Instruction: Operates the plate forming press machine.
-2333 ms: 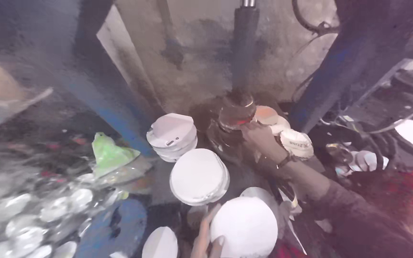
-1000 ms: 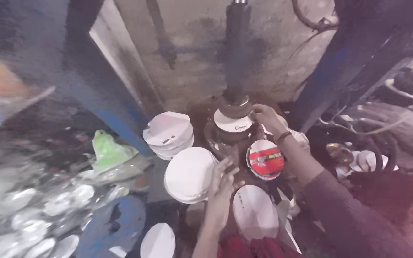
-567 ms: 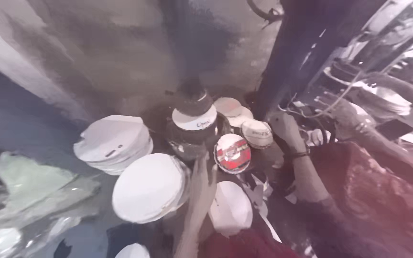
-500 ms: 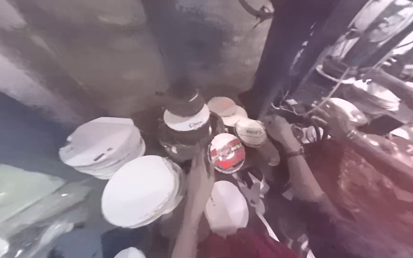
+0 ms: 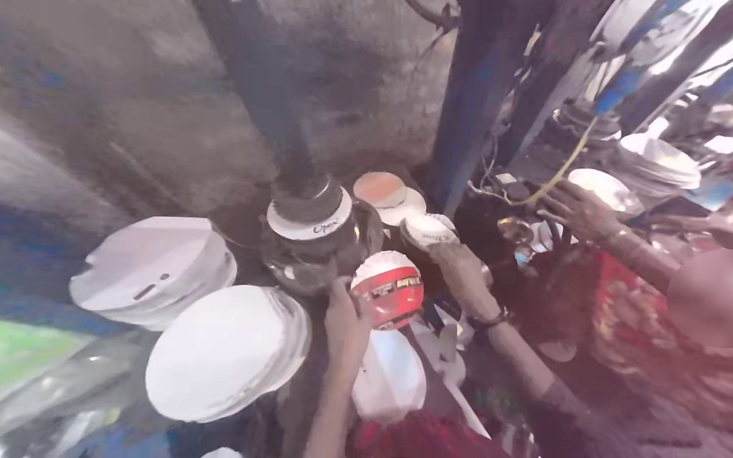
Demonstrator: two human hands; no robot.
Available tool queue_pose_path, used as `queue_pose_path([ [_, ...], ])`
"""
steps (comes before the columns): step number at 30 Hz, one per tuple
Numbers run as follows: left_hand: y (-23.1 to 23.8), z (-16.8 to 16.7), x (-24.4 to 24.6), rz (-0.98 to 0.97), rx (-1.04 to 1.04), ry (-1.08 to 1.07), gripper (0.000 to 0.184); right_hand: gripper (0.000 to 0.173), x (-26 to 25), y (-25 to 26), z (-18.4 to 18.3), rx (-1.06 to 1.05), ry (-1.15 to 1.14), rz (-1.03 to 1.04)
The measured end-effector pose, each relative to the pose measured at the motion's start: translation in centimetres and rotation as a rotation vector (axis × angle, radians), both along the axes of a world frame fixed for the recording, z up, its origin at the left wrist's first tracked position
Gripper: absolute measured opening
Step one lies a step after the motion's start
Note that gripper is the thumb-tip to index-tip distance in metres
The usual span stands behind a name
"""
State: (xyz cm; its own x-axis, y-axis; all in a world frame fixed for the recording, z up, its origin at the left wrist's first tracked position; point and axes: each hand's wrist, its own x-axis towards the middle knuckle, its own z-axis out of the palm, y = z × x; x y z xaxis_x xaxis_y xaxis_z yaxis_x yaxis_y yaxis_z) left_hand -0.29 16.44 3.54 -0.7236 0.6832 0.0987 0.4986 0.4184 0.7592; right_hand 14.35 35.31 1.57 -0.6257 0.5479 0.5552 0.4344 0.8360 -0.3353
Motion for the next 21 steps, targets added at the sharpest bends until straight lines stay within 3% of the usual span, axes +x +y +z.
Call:
queue_pose_path([
  [4,-0.5,-0.9,0.1,-0.004,0.161,0.034,0.054,0.017,0.1,0.5,0.7,0.165,0.226,-0.127],
  [8,-0.6,-1.3,0.1,-0.087,0.19,0.015,0.047,0.013,-0.7,1.7,-0.9,0.269,0.055,-0.086],
  [14,-0.4,-1.7,0.3,-0.113,0.109,-0.023,0.044,0.015,-1.4,0.9,-2.3,0.212,-0.088,0.002],
  [16,-0.4,-1.8,0.4,-0.113,0.119,-0.012,0.045,0.017,-1.2,0.8,-1.6,0.107,-0.16,0.044],
  [19,0.3,-1.8,0.5,-0.114,0.162,-0.02,0.045,0.029,-0.7,1.8,2.1,-0.264,-0.347,0.103],
  [21,0.5,-1.7,0.8,-0.115,0.15,-0.038,0.045,0.027,-0.9,2.9,3.1,-0.294,-0.272,0.032],
])
